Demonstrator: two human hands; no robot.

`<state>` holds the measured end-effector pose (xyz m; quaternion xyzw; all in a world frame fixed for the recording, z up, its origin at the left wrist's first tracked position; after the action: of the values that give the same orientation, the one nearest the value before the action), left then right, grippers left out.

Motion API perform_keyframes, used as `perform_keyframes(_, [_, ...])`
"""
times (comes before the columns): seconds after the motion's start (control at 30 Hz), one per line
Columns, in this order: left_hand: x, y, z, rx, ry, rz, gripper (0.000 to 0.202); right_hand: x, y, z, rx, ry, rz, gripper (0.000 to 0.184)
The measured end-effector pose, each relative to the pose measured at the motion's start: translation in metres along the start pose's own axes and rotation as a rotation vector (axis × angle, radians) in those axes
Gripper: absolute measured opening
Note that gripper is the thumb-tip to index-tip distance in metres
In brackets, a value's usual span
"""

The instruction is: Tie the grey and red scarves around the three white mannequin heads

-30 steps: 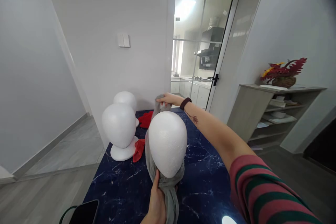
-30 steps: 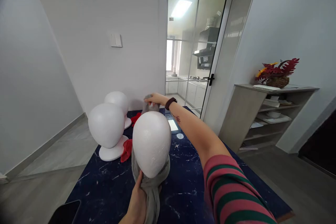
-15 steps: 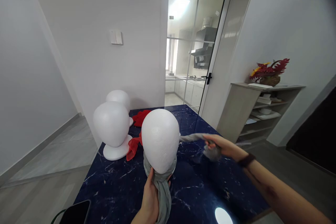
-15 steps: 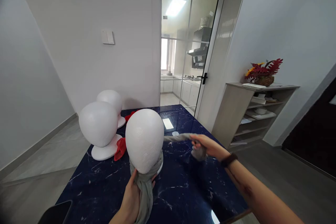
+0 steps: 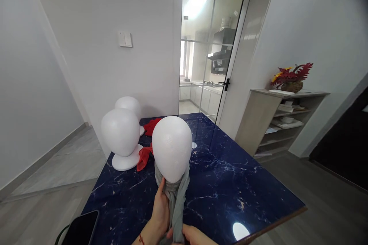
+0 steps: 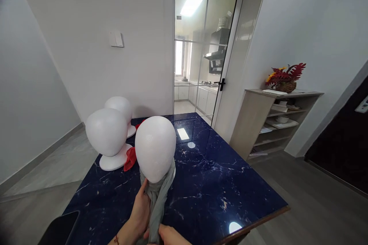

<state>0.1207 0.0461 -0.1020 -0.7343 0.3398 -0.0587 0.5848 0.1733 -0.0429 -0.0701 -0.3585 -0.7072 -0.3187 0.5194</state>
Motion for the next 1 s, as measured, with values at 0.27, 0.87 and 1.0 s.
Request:
perform_keyframes(0.27, [-0.003, -0.023, -0.012, -0.001, 0.036, 0.019, 0.059, 0.006, -0.003, 0.006, -0.130, -0.035, 0.289, 0.054])
perform_keyframes(0.87, [-0.035, 0.010, -0.076, -0.251, 0.103, 0.420, 0.024, 0.015, 0.024, 0.004, -0.407, 0.147, 0.073, 0.044])
perform_keyframes(1.0, [-0.037, 0.021, -0.084, -0.392, 0.044, 0.146, 0.025, 0.018, 0.032, 0.003, -0.516, 0.211, -0.167, 0.041])
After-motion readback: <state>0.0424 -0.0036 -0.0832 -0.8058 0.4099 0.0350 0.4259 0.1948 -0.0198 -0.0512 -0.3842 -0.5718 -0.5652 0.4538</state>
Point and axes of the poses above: each hand's wrist, its own z-axis towards the middle knuckle, its own y-axis out of the back of the hand, x = y × z, the point moved 7 cm from there along z, towards the middle knuckle, and after that the axes turned 10 degrees about -z, right-handed, at the moved point
